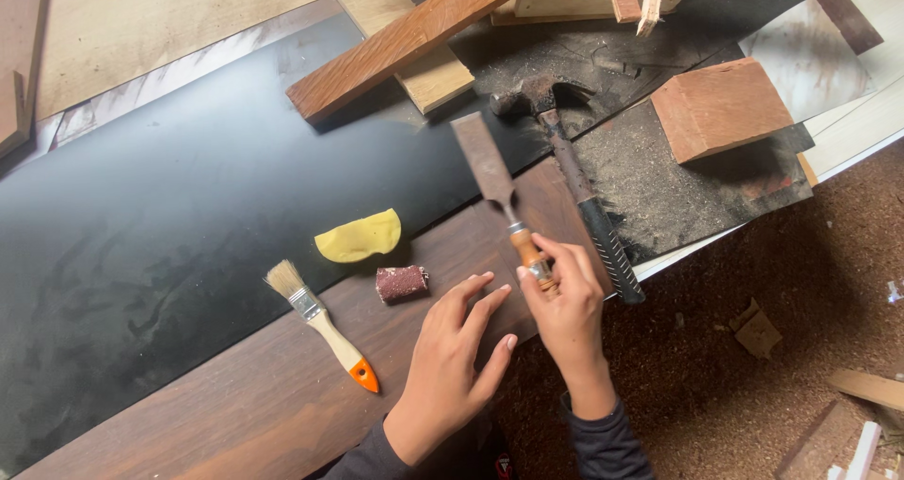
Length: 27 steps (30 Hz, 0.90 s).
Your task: The person brushes dust off a dark wooden plank and a black mat using a paintbrush. They then use a sanding block to smooth the edges of a small wooden assembly. The person handles various tools and wood pieces on a workbench.
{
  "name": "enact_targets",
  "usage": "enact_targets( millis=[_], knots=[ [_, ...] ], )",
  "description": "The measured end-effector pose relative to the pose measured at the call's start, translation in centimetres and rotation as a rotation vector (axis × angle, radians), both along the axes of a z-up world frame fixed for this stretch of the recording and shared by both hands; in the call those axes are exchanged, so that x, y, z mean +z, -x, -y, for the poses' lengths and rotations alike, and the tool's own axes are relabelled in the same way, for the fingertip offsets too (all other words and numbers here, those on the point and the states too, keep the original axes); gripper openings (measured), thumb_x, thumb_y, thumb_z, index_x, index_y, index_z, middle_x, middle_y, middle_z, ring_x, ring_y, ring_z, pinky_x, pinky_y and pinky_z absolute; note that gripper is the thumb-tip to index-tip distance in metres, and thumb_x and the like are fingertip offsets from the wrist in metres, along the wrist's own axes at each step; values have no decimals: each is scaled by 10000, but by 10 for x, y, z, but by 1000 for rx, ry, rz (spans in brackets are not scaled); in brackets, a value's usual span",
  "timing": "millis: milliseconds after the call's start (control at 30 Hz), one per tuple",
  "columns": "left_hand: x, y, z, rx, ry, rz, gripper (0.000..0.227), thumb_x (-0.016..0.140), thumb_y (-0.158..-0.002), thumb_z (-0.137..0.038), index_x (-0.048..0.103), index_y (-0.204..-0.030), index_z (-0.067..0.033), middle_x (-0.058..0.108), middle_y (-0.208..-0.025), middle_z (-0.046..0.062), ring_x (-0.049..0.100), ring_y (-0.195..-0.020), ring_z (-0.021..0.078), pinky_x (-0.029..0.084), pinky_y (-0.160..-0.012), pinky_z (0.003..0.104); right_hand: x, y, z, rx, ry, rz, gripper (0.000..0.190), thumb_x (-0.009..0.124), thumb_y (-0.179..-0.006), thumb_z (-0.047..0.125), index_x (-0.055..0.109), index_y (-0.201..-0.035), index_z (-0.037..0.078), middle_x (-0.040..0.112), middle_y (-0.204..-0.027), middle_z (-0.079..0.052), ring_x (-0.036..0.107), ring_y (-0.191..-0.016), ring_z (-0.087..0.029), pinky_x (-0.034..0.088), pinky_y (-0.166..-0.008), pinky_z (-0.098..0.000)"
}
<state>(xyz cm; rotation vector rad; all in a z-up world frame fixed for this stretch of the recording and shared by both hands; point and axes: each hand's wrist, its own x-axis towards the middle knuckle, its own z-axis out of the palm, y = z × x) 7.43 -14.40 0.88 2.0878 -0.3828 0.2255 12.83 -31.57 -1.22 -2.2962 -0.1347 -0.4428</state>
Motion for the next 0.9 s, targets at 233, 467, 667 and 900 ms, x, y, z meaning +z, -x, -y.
enact_targets(
  millis=[233, 467, 667, 900],
  knots=[
    [1, 6, -11, 35, -11, -16, 496, 705, -884, -195, 605, -1349, -55, 546, -1439, 177, 538, -1318, 378, 424, -1088, 463, -1, -3, 13, -13, 22, 4, 442, 777, -846, 50, 684, -1278, 25, 630, -1013, -72, 509, -701, -140, 482, -646, -301],
    [3, 10, -20, 69, -25, -25, 475, 704, -891, -205, 617, -1333, -55, 551, -1432, 167, 547, -1302, 369, 431, -1078, 464, 3, -2, 12, -44, 152, -35, 459, 791, -835, 107, 678, -1277, 55, 624, -983, -65, 537, -785, -166, 503, -712, -335],
    [3, 12, -28, 95, -37, -10, 472, 709, -887, -205, 619, -1323, -48, 548, -1430, 171, 540, -1294, 374, 424, -1074, 469, 9, 0, 3, -82, 161, -89, 504, 794, -851, 161, 647, -1325, 74, 615, -1084, -77, 560, -913, -192, 517, -800, -346],
    [7, 12, -39, 188, -32, 12, 467, 718, -881, -194, 621, -1311, -41, 572, -1395, 158, 555, -1273, 370, 436, -1060, 469, 17, 5, -31, -24, 329, 176, 506, 826, -809, 206, 668, -1271, 73, 614, -1275, -116, 509, -1184, -312, 421, -1034, -466]
  ],
)
